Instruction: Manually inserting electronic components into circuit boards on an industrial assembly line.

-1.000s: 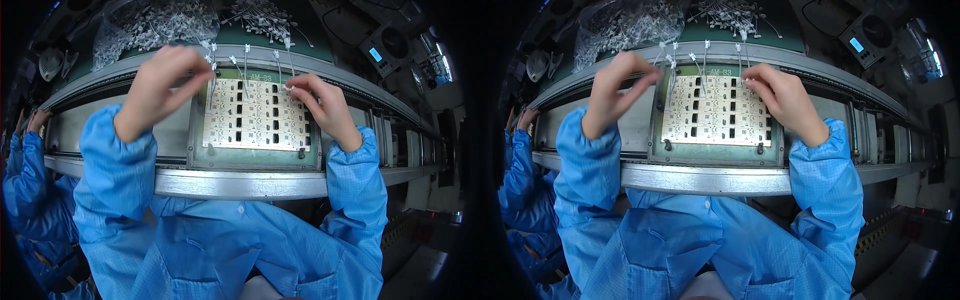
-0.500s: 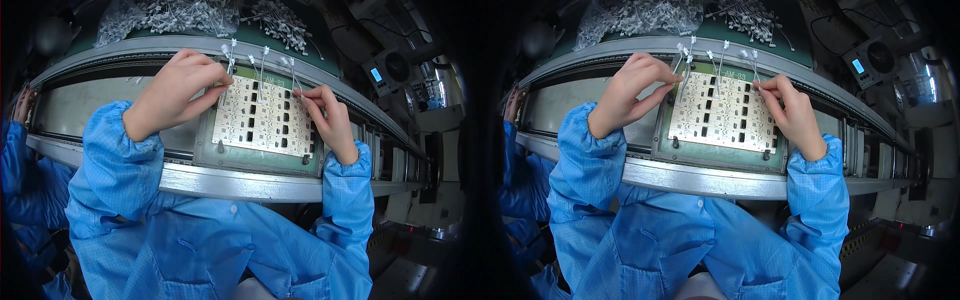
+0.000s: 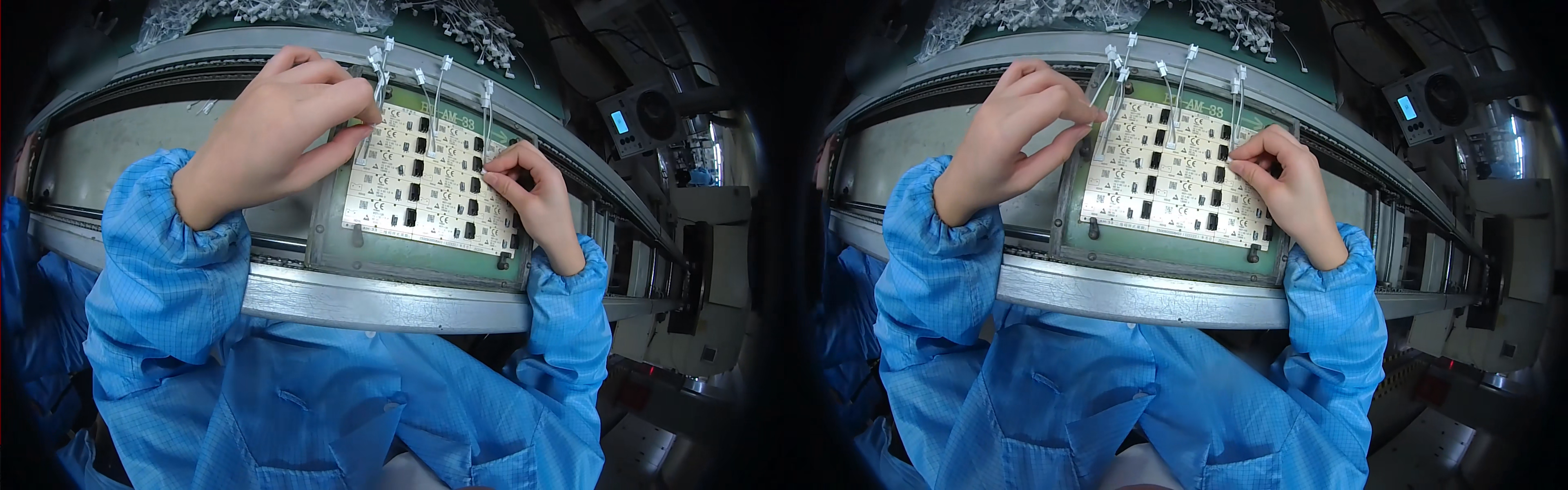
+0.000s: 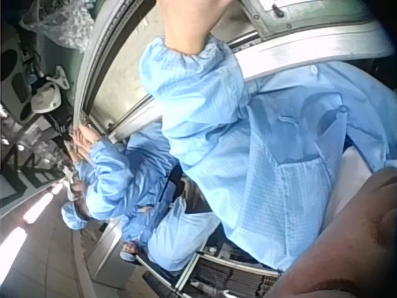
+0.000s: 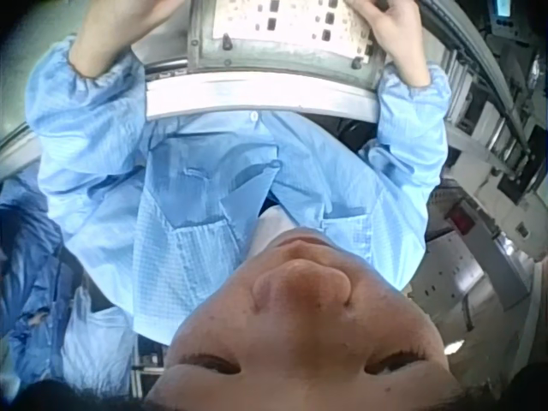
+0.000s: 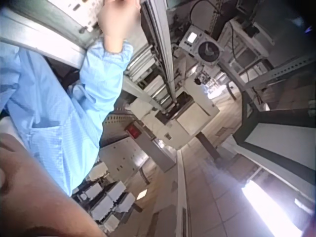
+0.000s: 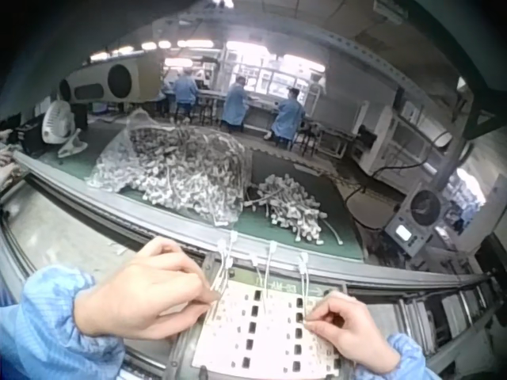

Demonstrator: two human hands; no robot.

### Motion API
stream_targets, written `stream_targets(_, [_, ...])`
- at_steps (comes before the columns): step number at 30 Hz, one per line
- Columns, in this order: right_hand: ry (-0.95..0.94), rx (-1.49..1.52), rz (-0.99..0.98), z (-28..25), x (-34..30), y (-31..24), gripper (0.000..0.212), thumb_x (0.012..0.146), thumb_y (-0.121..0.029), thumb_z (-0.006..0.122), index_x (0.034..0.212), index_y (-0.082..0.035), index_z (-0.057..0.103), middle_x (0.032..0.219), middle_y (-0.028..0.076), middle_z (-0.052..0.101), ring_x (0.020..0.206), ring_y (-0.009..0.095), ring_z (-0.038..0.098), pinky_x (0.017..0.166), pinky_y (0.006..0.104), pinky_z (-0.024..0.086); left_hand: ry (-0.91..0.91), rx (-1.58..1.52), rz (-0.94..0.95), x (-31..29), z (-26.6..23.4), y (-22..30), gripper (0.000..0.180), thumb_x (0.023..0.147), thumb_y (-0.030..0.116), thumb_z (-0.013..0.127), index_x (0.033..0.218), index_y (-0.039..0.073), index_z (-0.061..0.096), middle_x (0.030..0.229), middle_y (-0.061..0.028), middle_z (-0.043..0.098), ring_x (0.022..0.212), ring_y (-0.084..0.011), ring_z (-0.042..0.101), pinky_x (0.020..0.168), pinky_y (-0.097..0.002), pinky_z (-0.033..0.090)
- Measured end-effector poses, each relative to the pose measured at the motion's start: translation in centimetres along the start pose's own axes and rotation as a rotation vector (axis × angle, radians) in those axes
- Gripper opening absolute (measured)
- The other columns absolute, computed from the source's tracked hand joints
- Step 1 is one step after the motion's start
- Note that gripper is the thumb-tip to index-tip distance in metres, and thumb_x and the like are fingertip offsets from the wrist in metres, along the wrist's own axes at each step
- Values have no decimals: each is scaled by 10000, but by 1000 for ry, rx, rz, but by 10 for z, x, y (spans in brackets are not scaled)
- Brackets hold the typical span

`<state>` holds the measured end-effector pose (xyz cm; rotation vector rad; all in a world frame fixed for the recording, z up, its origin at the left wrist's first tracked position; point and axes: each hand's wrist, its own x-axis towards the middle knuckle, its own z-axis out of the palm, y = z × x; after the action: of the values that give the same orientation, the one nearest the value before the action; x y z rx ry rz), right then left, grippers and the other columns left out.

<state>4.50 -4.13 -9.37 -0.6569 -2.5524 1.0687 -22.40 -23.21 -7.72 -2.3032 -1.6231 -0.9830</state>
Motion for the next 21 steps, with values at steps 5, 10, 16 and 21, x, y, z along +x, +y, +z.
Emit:
stream_targets(5, [14, -21, 24, -1, -1, 3, 69, 848, 14, 705, 903, 24, 664, 900, 35, 606, 788, 99, 538, 733, 231, 440, 32, 27, 19, 4, 5, 1, 99, 842, 68, 678, 922, 84, 622, 859, -49, 632, 900, -228, 610, 892, -367, 435])
stream_targets(10, [-3, -87, 5, -1, 2, 3, 65, 847, 7, 711, 900, 25, 679, 900, 42, 614, 776, 111, 549, 716, 237, 446, 4, 9, 9, -4, 3, -1, 196, 775, -8, 721, 953, 67, 686, 940, -67, 646, 939, -255, 594, 868, -366, 445])
stream_targets(16, [35, -152, -19, 3, 3, 4, 62, 832, -1, 721, 877, 18, 683, 865, 58, 634, 782, 131, 582, 709, 248, 446, 4, 24, 23, -6, 4, -4, 192, 778, -5, 718, 954, 65, 687, 951, -64, 640, 943, -252, 589, 866, -368, 448])
stream_targets(21, [49, -370, -200, -5, 2, -4, 67, 815, -28, 719, 878, -11, 703, 829, 68, 639, 779, 203, 594, 779, 308, 431, -3, 29, 30, -5, 5, -3, 197, 779, -11, 707, 960, 65, 688, 961, -70, 640, 946, -254, 587, 869, -369, 449])
